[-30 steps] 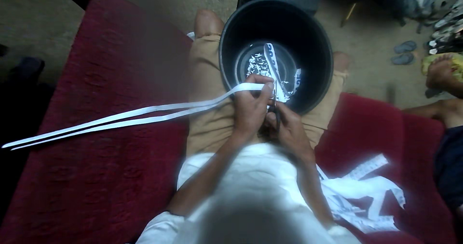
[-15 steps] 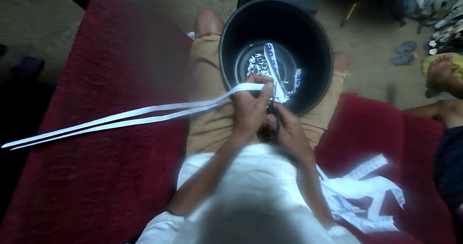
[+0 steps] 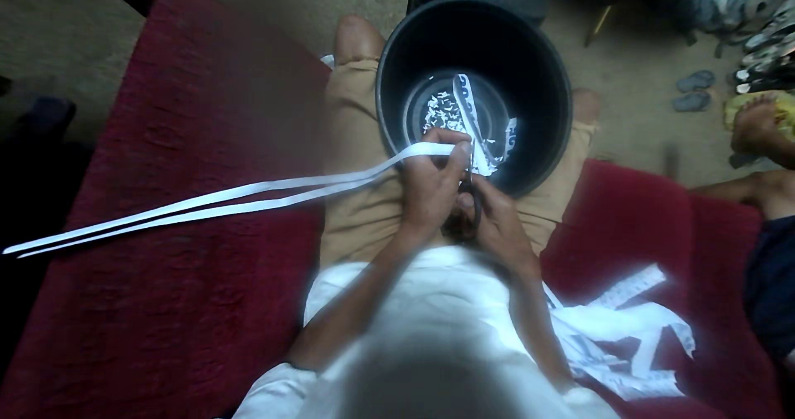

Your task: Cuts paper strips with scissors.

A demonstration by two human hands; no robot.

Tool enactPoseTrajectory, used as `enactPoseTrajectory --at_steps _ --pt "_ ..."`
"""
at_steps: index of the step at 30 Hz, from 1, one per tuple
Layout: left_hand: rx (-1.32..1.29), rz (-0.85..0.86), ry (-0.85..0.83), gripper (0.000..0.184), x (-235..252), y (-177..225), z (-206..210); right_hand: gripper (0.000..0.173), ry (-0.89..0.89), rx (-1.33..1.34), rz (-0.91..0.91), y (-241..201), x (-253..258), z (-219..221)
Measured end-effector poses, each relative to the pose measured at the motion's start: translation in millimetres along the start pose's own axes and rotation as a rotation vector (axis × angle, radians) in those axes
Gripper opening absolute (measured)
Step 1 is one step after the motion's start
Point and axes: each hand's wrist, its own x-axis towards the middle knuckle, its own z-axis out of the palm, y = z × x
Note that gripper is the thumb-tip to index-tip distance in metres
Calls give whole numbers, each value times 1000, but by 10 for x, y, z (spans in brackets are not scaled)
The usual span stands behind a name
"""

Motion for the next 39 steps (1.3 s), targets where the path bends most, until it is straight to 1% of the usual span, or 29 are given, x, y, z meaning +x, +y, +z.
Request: enactPoseTrajectory --at_steps 8,19,24,29,39 --pt "68 13 3 16 36 -27 -73 40 11 -6 21 8 -8 -20" --pt "65 20 15 15 34 3 -65 38 4 26 44 14 -8 -29" --pt "71 28 20 15 25 -16 -74 35 10 83 111 13 -41 -30" --pt "39 14 20 14 17 10 -66 44 -39 105 79 -11 -59 -48" --pt "2 2 -7 16 -6 13 -46 42 -22 25 16 -17 -14 -35"
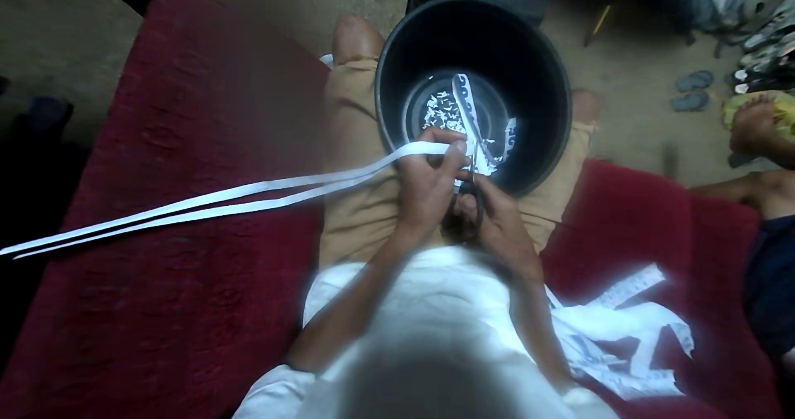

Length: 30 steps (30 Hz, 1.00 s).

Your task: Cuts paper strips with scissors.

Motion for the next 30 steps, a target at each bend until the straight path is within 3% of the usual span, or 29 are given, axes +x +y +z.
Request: enactPoseTrajectory --at_steps 30 --pt "5 0 14 15 -1 -7 -14 40 1 52 58 3 -33 7"
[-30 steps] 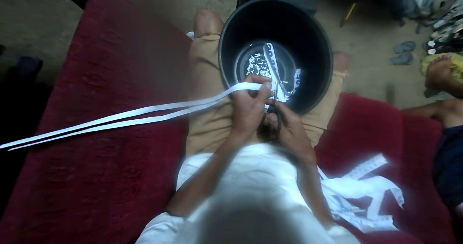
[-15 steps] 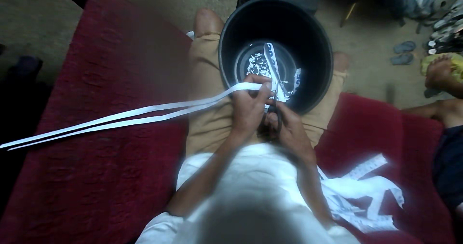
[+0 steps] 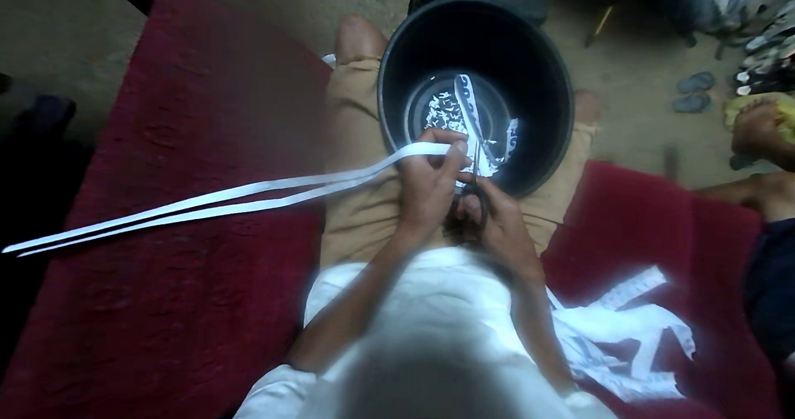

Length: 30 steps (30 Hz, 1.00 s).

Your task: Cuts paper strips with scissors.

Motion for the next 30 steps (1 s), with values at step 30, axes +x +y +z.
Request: enactPoseTrajectory --at_steps 30 --pt "-16 -7 -5 14 1 15 41 43 -7 -66 -64 20 40 -2"
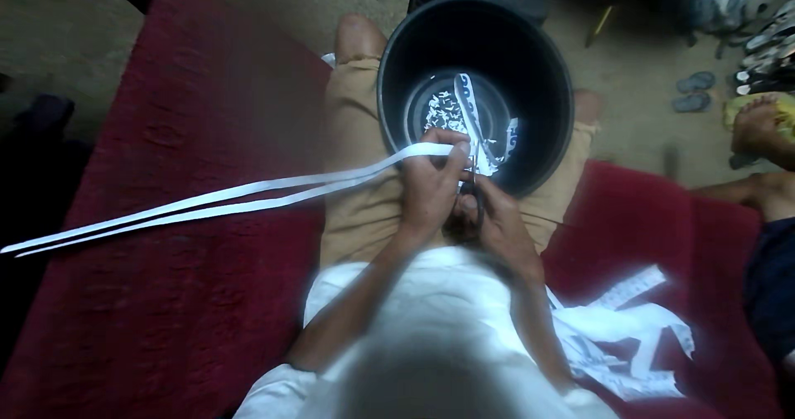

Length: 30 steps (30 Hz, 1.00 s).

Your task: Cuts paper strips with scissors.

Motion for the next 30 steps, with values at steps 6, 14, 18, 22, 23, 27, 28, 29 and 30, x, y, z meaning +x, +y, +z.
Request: enactPoseTrajectory --at_steps 6,14,18,22,23,27,28,29,30 --pt "0 2 3 14 -7 -4 2 43 5 -2 -5 12 0 5" --pt "0 1 1 14 -3 -9 0 43 6 5 4 2 -1 2" --pt "4 3 3 14 -5 -5 -1 42 7 -9 3 -4 0 0" --pt "11 -4 2 14 -6 -10 -3 40 20 -6 8 6 -7 8" --pt "9 -5 2 14 -6 -10 -4 39 24 -4 8 11 -9 11" --pt "7 -7 5 14 -3 -13 -2 34 33 31 25 31 -20 17" --pt "17 -6 4 14 -3 -14 -6 34 32 34 36 29 -25 16" --pt "26 -1 5 15 -3 -16 -10 35 28 32 46 22 -32 13" --pt "34 4 2 15 -2 -19 -16 36 20 25 57 10 -39 5"
